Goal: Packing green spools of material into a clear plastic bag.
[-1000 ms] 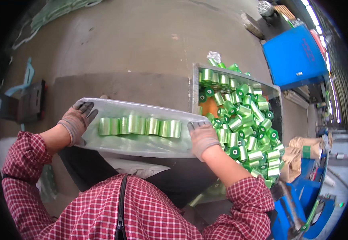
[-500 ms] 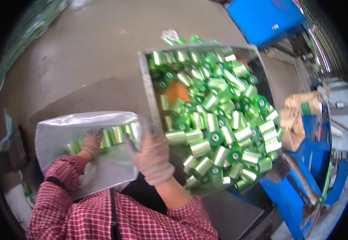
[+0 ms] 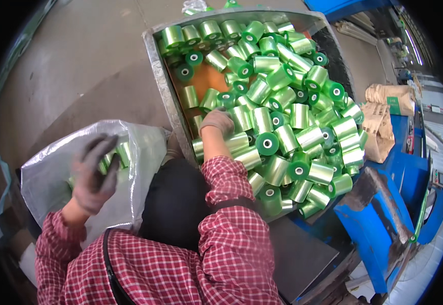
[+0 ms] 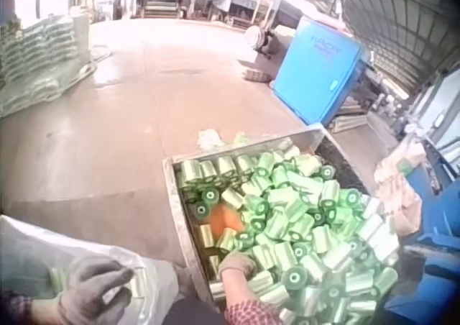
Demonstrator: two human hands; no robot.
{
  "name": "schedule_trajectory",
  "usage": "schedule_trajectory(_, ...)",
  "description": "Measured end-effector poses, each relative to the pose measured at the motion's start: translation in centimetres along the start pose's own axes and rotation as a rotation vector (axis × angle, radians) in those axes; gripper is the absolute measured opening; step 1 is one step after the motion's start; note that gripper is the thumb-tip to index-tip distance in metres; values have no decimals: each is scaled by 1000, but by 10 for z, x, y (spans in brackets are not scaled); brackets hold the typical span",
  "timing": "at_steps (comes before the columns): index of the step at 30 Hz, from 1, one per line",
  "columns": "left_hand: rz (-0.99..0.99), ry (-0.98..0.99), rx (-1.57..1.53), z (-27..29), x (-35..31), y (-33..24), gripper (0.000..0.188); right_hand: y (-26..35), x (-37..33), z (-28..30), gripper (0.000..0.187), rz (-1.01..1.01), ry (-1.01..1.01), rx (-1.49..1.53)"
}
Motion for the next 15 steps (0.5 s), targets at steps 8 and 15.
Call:
schedule_trajectory(8, 466, -194, -956, 18, 64, -27, 90, 14, -136, 166, 47, 1569, -209, 1111)
schedule_trajectory(15, 71, 427, -818, 85, 30, -36, 80, 43, -60, -8, 69, 909, -153, -258)
Point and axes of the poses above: each hand's wrist, its own x-axis towards the middle knuckle, its own z-axis out of the back of the hand, y = z × x, the point moved 8 cm from there along x, towards the middle knuckle, and after that the axes turned 3 degrees about z, right-handed, at the moved point
